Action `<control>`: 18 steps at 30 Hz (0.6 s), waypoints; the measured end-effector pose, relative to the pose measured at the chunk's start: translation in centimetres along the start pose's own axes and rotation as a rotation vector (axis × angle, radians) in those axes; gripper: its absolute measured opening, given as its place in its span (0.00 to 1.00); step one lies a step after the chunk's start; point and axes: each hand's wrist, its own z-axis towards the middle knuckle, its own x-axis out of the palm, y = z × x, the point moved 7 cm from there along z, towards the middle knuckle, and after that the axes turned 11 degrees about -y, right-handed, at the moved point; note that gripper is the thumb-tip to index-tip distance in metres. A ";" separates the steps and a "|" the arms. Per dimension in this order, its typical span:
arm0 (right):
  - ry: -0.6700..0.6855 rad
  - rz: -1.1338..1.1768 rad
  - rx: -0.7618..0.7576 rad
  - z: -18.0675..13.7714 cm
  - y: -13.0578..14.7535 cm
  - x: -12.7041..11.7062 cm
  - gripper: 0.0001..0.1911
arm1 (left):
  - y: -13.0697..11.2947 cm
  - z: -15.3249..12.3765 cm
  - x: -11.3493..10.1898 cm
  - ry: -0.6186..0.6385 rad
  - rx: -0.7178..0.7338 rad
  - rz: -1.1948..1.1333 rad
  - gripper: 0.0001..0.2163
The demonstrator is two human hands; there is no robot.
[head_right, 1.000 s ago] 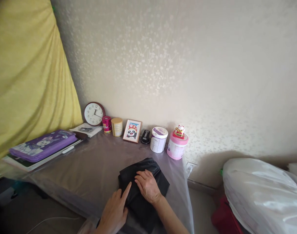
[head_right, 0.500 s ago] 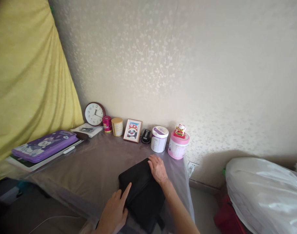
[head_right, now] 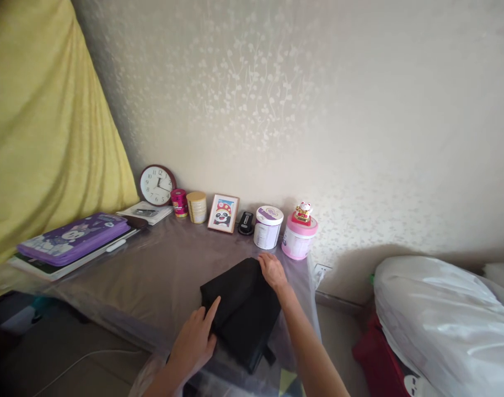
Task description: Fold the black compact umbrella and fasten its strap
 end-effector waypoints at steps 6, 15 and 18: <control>-0.074 0.138 0.018 -8.0 -0.2 -5.8 0.14 | 0.2 0.2 -0.2 -0.014 0.020 -0.055 0.36; 0.071 0.139 -0.094 -15.9 2.7 -6.8 0.19 | 0.8 0.6 -0.4 0.013 0.002 -0.088 0.34; 0.075 0.125 -0.126 -16.3 3.6 -6.4 0.20 | 0.8 0.6 -0.6 0.017 -0.009 -0.091 0.34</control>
